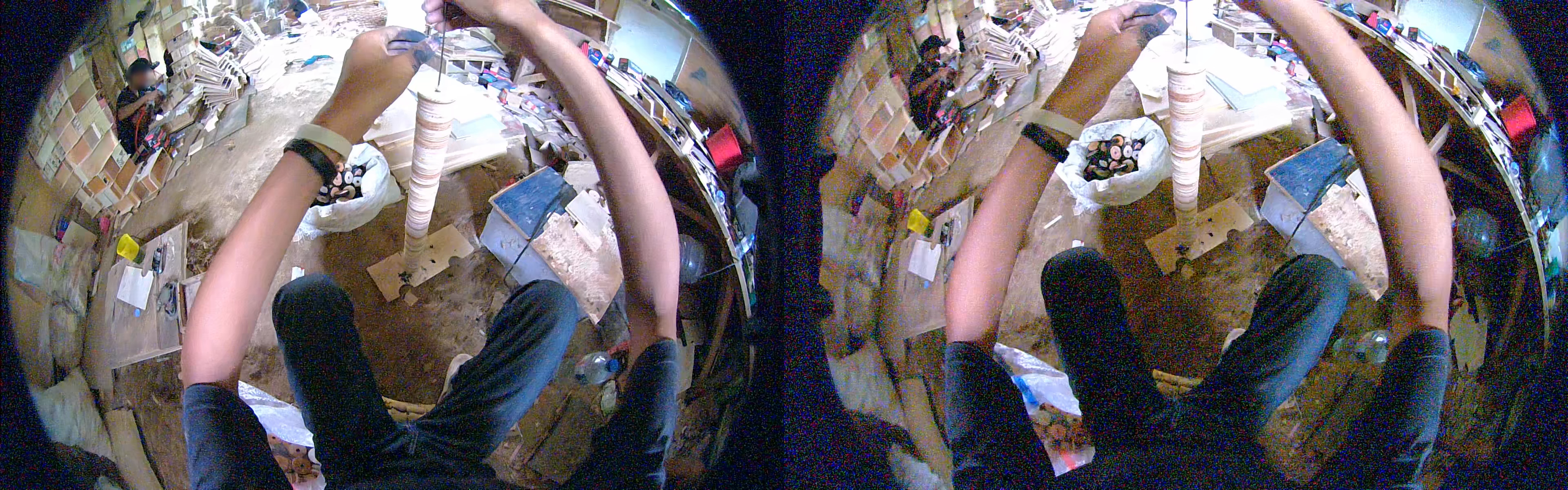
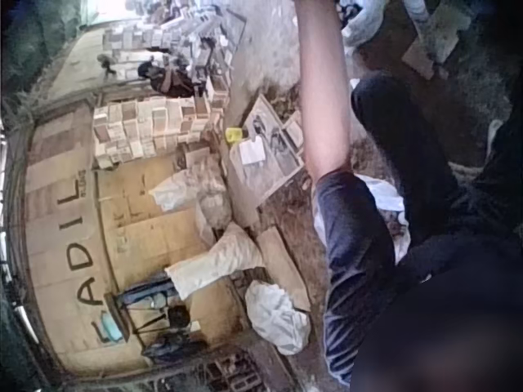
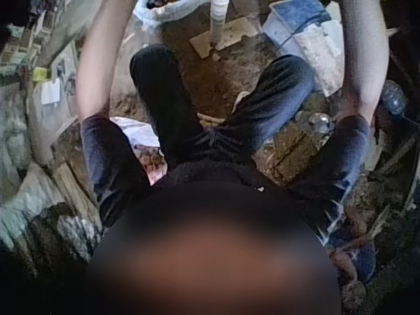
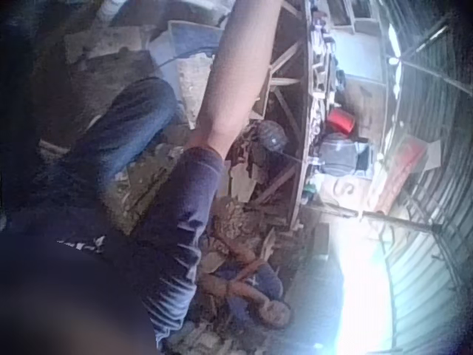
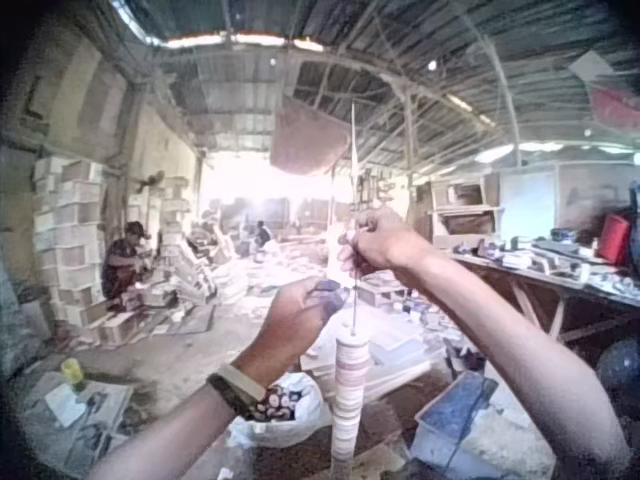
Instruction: The person threads small wooden discs onto a metal rod, then uses a brush to apply a dark coating to the assembled stack. The person repeats the threading and coating steps multiple times.
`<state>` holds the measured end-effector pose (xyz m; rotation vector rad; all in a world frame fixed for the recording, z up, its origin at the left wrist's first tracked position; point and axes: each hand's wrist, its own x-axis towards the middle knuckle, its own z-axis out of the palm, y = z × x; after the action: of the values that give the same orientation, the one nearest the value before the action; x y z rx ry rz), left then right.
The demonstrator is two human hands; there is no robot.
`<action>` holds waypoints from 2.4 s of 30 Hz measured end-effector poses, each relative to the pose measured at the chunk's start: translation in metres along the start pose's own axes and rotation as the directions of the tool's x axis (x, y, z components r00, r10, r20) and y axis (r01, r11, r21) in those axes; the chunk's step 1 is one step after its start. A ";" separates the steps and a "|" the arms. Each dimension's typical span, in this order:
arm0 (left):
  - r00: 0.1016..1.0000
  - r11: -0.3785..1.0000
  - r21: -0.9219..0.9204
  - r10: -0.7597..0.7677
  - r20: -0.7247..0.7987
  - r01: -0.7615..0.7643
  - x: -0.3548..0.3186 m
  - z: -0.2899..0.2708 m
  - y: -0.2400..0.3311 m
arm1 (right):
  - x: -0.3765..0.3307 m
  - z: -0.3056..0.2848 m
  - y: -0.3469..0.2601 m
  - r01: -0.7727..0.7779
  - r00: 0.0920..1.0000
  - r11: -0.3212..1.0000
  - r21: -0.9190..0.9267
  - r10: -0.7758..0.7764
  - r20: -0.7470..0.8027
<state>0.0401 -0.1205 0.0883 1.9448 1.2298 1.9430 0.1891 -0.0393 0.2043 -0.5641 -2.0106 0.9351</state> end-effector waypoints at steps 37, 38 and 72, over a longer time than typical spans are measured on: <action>0.771 0.757 -0.360 -0.285 0.569 0.545 0.044 0.042 -0.074 | 0.024 -0.003 0.069 0.225 0.966 0.974 0.008 -0.223 -0.129; 0.756 0.724 -0.393 -0.267 0.598 0.567 0.045 0.041 -0.073 | 0.024 0.000 0.070 0.235 0.961 0.972 0.021 -0.229 -0.158; 0.996 0.977 0.204 -0.074 0.040 0.064 0.038 0.058 -0.126 | -0.035 -0.042 0.067 0.120 0.948 0.786 -0.607 -0.273 -0.166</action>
<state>0.0292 0.0114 0.0319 1.9969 1.5140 1.7900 0.2467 -0.0032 0.1505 -0.7415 -2.0644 0.0727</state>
